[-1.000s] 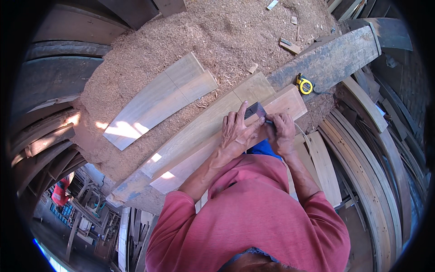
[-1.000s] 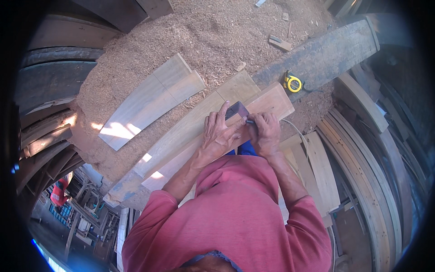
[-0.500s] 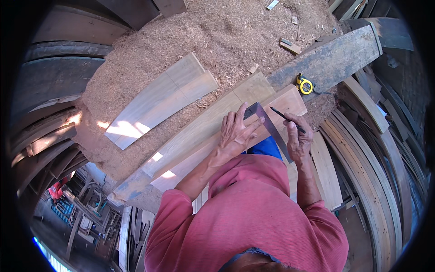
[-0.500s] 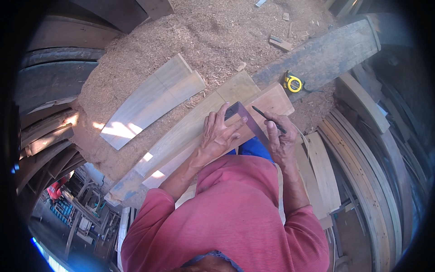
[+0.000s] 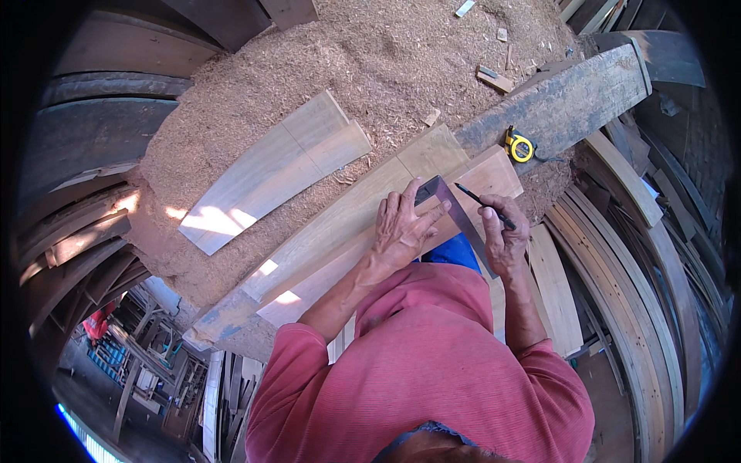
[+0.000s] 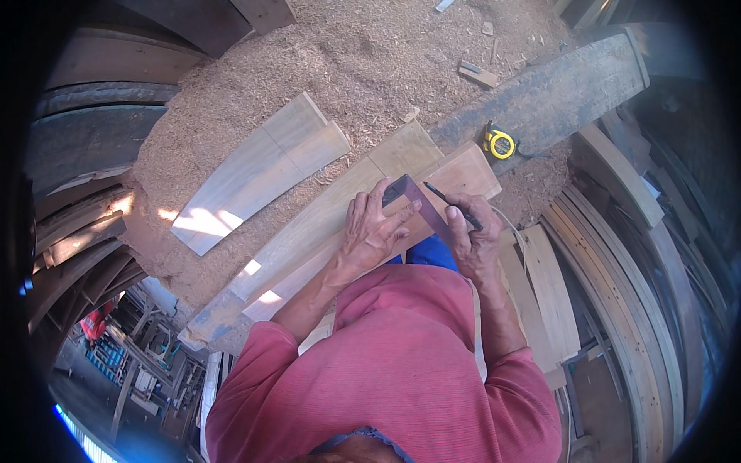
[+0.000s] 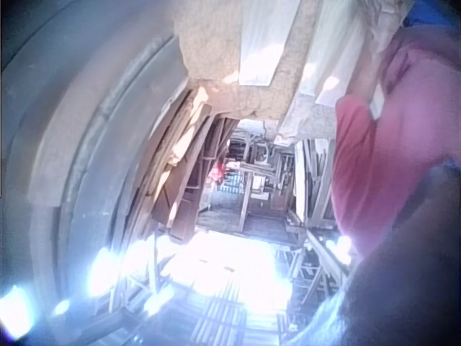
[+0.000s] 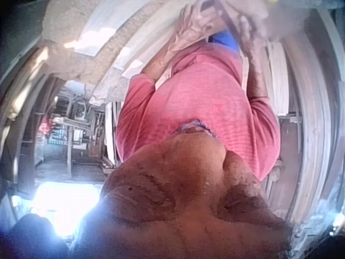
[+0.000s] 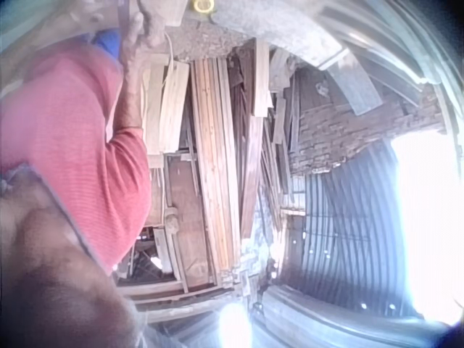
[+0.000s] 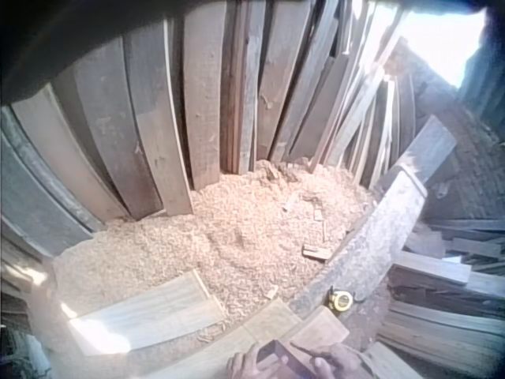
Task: The person measures a wooden plank with a tape measure and marks it using a metal square and a pencil. They repeat the process on another plank, aligning the square and drawing lines for cutting.
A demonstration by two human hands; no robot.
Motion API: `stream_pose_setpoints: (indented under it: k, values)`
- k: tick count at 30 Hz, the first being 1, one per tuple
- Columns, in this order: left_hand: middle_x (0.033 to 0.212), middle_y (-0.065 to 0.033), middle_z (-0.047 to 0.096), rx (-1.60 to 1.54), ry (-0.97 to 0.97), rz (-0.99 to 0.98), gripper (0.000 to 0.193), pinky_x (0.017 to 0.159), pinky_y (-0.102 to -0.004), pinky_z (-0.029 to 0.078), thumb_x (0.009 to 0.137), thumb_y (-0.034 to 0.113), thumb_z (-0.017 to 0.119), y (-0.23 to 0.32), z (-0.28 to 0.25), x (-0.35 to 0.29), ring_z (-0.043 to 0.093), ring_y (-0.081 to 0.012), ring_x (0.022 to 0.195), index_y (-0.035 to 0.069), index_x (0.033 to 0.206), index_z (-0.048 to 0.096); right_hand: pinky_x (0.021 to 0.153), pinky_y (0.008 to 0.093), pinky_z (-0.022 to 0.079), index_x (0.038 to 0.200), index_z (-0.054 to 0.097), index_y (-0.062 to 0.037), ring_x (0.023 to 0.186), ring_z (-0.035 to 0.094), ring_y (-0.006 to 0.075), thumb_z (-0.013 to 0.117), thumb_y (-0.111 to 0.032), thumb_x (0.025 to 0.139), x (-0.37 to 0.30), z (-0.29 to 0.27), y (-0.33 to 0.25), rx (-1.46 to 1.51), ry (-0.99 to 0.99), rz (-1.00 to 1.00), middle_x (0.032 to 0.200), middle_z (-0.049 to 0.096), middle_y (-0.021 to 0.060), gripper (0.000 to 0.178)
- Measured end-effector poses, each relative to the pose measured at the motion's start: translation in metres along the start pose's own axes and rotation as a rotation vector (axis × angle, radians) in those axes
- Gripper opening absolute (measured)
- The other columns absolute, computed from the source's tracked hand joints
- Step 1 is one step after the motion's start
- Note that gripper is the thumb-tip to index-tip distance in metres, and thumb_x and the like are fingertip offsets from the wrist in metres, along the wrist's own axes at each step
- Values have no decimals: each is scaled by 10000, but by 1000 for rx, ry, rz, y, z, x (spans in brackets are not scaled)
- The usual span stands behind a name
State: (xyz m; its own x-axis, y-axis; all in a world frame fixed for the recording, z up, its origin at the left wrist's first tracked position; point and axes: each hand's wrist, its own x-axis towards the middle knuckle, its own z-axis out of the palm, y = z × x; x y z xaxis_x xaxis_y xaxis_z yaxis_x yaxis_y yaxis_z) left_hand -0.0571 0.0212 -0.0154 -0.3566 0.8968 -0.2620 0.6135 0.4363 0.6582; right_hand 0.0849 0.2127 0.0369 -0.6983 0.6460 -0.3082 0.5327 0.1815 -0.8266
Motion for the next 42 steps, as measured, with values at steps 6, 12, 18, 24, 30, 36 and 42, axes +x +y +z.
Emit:
stream_pose_setpoints:
  k: [6,12,18,24,30,36,42]
  values:
    - [1627,-250,429,-16,-2,5,712,992,-501,493,848,262,897,-2,0,1,549,-389,1163,415,1510,686,773,372,531,1157,762,15,835,681,219,696,-220,1088,2,3,2,54,36,45,928,703,113,254]
    - [1625,-246,433,-28,-4,2,704,991,-501,492,842,257,900,-2,0,0,550,-390,1161,404,1500,698,774,374,533,1146,767,19,846,686,216,696,-209,1088,4,3,1,49,17,40,947,713,113,245]
    - [1619,-242,439,-17,-2,-2,664,1003,-504,488,833,249,907,0,-1,2,549,-393,1155,374,1462,732,804,410,540,1100,783,14,851,687,283,711,-168,1053,7,3,-2,-20,-45,-33,927,738,137,202]
    - [1610,-239,443,-26,3,-8,680,1017,-509,486,813,233,923,1,-1,2,548,-402,1172,370,1452,737,828,425,537,1142,795,1,877,682,313,693,-103,1026,-2,-11,-7,-123,-104,-109,944,753,150,186]
    - [1607,-236,443,-15,-7,-21,695,1023,-510,486,811,218,924,2,0,2,540,-407,1206,386,1457,731,842,432,539,1163,784,9,891,684,314,696,-61,1010,4,0,-9,-97,-63,-151,970,761,141,190]
    - [1613,-234,435,-35,14,-7,714,1024,-516,483,810,215,923,-1,3,1,540,-406,1177,387,1472,718,821,441,524,1110,766,6,864,663,328,683,-41,991,2,-13,-4,-98,-134,-209,959,748,149,152]
    - [1617,-249,438,-39,27,0,667,1027,-527,479,813,209,919,0,4,0,543,-409,1157,376,1434,747,831,468,511,1057,751,-10,874,653,338,675,-79,998,-25,-46,8,-190,-223,-155,915,716,138,118]
